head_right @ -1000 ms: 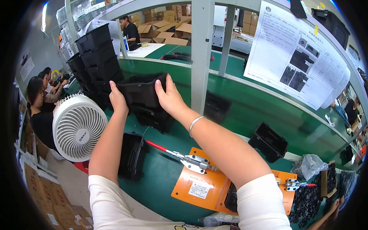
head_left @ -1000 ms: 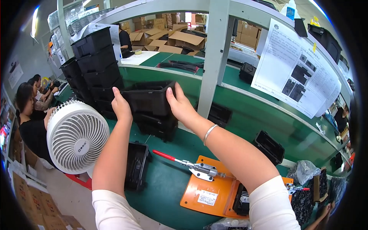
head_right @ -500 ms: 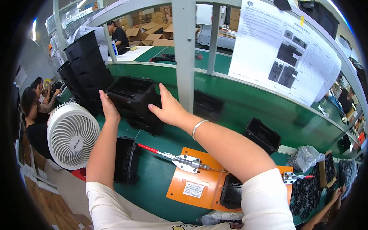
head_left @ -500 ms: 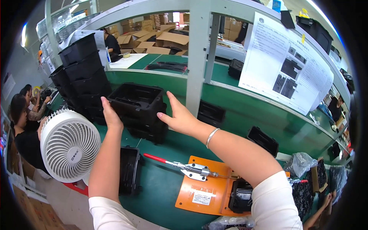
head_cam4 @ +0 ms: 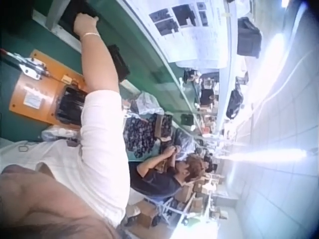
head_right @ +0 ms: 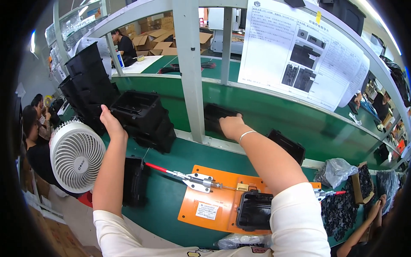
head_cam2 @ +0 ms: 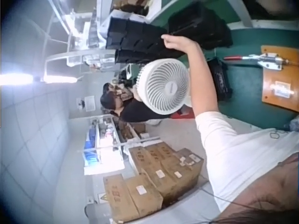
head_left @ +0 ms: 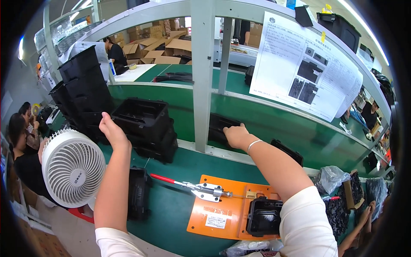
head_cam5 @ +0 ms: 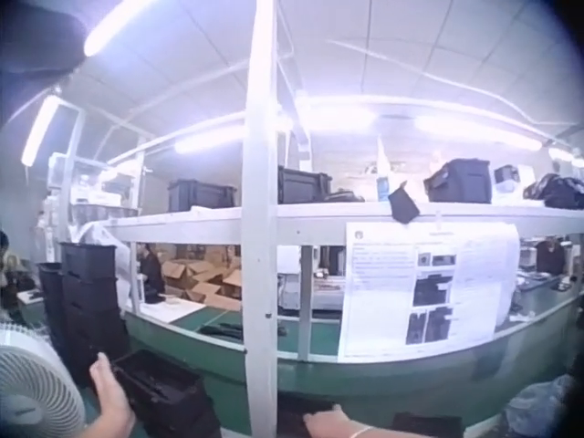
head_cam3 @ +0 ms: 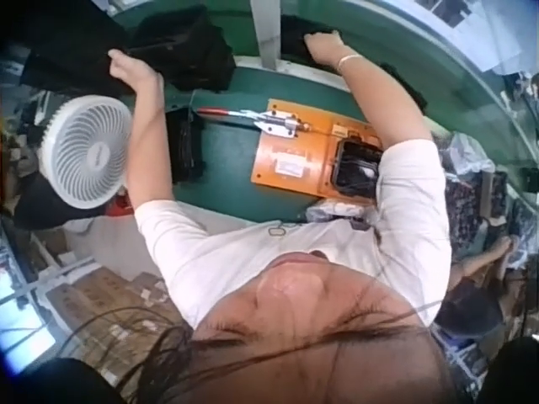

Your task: Assembling components into black plastic housings using a manual clamp fixture and pliers on a factory assembly line.

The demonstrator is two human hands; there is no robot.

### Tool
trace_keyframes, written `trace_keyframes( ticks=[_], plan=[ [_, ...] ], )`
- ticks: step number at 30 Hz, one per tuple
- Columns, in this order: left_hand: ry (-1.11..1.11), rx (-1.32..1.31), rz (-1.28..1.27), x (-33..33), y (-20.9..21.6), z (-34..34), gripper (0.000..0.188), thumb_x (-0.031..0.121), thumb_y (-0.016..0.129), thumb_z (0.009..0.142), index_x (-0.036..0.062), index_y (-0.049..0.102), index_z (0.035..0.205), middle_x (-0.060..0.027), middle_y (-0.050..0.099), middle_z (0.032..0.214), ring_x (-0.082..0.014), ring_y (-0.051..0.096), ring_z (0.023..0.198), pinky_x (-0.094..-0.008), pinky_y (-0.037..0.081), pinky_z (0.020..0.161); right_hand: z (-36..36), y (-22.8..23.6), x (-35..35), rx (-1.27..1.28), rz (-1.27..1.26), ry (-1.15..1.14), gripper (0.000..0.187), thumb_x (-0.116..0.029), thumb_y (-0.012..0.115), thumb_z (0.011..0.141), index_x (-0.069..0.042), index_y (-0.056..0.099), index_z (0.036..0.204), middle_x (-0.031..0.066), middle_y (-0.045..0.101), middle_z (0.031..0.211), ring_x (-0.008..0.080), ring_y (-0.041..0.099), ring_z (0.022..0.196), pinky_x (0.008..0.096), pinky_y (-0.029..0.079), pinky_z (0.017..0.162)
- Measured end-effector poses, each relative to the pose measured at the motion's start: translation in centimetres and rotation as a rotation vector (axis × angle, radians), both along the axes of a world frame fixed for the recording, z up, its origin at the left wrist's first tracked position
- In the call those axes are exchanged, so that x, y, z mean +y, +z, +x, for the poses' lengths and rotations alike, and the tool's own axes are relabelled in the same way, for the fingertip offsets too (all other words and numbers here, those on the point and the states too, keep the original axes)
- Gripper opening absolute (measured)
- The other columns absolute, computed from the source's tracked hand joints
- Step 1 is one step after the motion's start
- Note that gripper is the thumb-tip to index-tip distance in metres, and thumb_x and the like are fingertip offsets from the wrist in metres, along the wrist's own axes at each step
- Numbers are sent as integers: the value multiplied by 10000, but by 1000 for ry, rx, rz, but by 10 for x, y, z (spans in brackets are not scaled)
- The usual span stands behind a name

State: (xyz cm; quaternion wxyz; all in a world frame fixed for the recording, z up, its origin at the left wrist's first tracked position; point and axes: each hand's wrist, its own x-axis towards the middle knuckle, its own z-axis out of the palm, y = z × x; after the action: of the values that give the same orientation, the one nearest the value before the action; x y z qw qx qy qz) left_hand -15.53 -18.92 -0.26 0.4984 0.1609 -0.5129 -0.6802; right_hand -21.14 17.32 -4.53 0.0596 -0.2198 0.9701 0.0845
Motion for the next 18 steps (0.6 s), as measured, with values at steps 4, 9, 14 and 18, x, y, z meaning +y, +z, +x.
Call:
trace_keyframes(
  ticks=[4, 9, 14, 18],
  plan=[
    [-10, -32, 8, 9, 8, 10, 532, 465, 479, 973, 19, 380, 1247, -124, 418, 1265, -209, 398, 1166, -333, 301, 1030, 29, 65, 3, -52, 132, 89, 156, -97, 583, 734, -39, 712, 800, 172, 705, 907, 325, 681, 910, 510, 475, 851],
    [-87, -57, 98, 10, 1, 17, 531, 429, 478, 973, 30, 334, 1293, -133, 397, 1305, -209, 383, 1200, -335, 287, 1050, 104, 178, 17, -96, -7, 129, 283, -106, 555, 649, 15, 701, 859, 225, 672, 843, 376, 654, 847, 422, 532, 747],
    [-79, -121, 181, 11, -7, 29, 550, 433, 458, 977, 37, 311, 1330, -128, 368, 1361, -214, 373, 1233, -345, 260, 1082, 146, 248, -21, -171, -410, 427, 291, -159, 641, 686, 39, 659, 897, 224, 649, 809, 367, 639, 768, 399, 515, 697],
    [-128, -94, 219, 12, -13, 28, 592, 434, 442, 984, 44, 266, 1392, -135, 349, 1397, -223, 355, 1263, -343, 255, 1090, 127, 225, -95, 273, -755, 678, 243, -148, 677, 755, 31, 620, 908, 234, 646, 842, 397, 638, 840, 450, 518, 736]
  ],
)
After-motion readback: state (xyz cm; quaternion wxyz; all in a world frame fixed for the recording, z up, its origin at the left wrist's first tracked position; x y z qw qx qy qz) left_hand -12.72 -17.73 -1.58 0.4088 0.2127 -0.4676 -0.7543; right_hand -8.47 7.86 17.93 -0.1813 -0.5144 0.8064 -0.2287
